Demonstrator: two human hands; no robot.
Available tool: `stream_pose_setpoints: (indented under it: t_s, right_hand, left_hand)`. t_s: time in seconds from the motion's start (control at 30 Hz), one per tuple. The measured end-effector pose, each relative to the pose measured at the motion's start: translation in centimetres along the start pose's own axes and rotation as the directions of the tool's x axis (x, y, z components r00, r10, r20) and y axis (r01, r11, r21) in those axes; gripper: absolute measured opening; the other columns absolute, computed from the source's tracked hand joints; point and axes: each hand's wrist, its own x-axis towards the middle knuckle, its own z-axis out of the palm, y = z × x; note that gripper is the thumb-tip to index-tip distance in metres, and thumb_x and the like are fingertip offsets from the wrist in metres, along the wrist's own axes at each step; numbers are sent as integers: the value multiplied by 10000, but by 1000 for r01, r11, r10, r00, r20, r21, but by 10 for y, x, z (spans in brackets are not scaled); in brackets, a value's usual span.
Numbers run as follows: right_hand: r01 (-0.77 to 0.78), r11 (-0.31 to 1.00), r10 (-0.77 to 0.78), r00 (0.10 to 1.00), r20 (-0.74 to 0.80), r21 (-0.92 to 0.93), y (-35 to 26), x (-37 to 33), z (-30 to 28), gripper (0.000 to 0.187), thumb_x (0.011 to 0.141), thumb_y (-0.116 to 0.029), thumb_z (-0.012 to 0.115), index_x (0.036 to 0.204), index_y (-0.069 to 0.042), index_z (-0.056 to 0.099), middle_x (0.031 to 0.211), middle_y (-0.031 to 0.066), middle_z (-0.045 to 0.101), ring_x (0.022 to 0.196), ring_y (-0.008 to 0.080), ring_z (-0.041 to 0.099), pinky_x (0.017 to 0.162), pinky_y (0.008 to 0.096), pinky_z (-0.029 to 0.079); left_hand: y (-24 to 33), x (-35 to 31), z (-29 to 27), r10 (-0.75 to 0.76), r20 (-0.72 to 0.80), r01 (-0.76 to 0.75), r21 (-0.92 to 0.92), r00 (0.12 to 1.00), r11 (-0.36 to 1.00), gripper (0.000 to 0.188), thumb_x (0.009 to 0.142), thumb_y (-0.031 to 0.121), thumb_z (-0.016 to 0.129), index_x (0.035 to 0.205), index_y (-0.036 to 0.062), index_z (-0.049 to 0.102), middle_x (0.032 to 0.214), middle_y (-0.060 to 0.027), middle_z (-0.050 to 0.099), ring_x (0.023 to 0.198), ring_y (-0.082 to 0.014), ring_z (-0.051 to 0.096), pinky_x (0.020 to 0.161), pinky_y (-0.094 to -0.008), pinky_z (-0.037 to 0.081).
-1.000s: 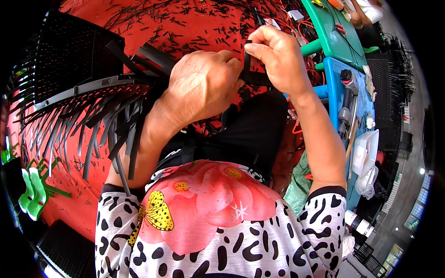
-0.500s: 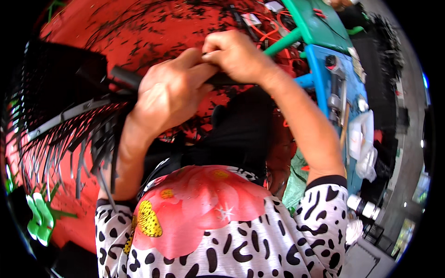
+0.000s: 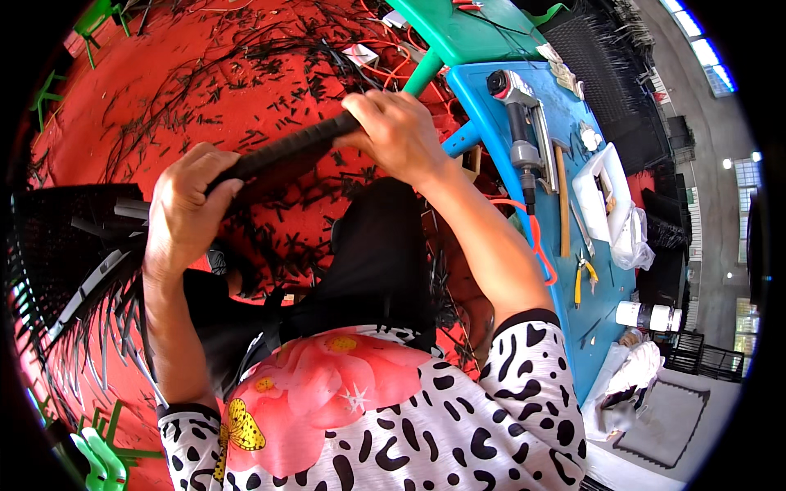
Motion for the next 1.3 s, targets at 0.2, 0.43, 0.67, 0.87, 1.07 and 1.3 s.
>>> stream_pose_setpoints:
  t_s: [0.2,0.43,0.67,0.87,1.07,1.3]
  right_hand:
    - [-336,942,332,926,180,-9,58,-8,-9,526,715,-487,732,963,-66,537,858,137,653,798,357,643,686,450,504]
    - [-679,258,960,262,102,-687,168,-84,-87,995,680,-701,648,1290,50,419,1134,282,606,1078,397,594,892,469,471]
    - [-811,224,972,141,190,-540,242,-144,-70,561,669,-444,762,874,70,670,915,257,667,901,366,656,794,432,487]
    - [-864,328,930,225,290,-382,201,-125,-96,368,741,-284,701,898,41,626,793,160,660,743,242,664,674,365,500]
    - [-831,469,747,554,367,300,47,-79,-145,263,762,-228,712,844,-21,572,681,42,596,579,109,571,563,258,463]
    - [-789,68,457,569,684,611,-84,-46,-137,181,677,-82,684,801,-1,579,698,72,592,612,135,577,588,277,474]
  left_hand:
    - [-16,10,29,86,57,-87,12,995,996,287,694,-38,641,979,-48,612,841,-172,576,799,-354,591,704,-366,477]
    - [-4,-2,29,36,43,-39,64,998,997,290,715,1,666,996,-40,608,853,-153,567,803,-342,598,710,-355,483]
    - [-12,-2,33,52,76,-56,45,996,997,300,728,20,668,1019,-31,614,914,-149,597,832,-358,608,716,-397,498]
    - [-20,-7,33,84,34,-86,73,996,994,266,723,27,666,980,-19,619,885,-147,582,829,-357,594,699,-410,489]
    - [-23,-3,31,68,41,-71,76,997,995,236,728,36,655,957,-13,625,873,-147,591,848,-355,591,718,-422,486]
    - [-27,1,33,64,90,-70,65,994,995,250,728,47,644,964,-37,628,901,-173,611,866,-367,600,754,-422,492]
